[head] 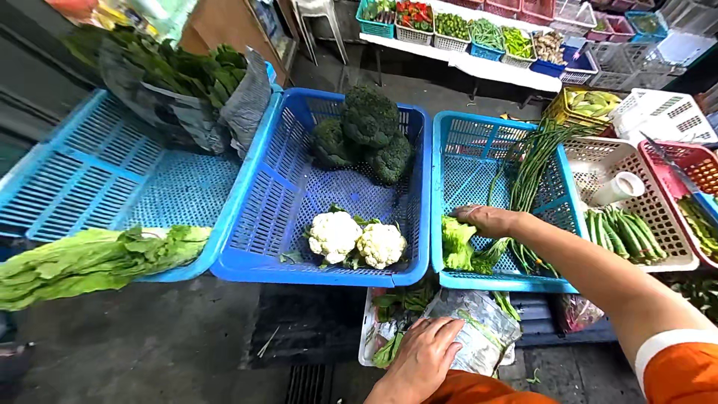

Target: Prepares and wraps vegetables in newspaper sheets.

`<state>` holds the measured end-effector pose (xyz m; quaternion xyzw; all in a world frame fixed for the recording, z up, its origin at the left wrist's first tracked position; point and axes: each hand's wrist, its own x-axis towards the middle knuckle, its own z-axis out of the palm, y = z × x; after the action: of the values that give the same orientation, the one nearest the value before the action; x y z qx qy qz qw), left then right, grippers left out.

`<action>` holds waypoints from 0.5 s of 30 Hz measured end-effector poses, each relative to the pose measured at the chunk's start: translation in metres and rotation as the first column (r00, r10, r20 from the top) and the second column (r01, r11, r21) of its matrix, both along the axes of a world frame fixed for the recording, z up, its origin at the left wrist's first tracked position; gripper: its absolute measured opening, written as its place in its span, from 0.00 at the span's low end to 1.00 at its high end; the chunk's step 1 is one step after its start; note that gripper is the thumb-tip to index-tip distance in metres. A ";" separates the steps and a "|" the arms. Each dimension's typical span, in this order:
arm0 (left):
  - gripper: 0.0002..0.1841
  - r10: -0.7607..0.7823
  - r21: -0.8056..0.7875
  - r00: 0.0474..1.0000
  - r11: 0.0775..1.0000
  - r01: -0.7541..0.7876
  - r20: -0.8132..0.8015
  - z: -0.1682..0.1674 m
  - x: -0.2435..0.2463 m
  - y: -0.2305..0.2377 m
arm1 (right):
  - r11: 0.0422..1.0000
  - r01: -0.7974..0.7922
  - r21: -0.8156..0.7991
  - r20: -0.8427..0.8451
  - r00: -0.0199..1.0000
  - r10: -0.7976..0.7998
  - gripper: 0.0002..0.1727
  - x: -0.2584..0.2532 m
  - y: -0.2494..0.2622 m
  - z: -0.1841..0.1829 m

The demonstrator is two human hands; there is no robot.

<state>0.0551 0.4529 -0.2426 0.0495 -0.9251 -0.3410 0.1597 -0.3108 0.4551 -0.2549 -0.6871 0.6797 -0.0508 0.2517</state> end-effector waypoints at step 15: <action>0.18 -0.012 0.005 0.998 1.000 0.012 0.062 -0.007 0.012 0.004 | 0.970 0.163 0.180 -0.061 0.986 -0.154 0.22 -0.006 0.049 0.061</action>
<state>0.0669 0.4567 -0.2496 0.0549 -0.9291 -0.3424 0.1287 -0.3169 0.5044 -0.1935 -0.6053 0.7398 0.0083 0.2937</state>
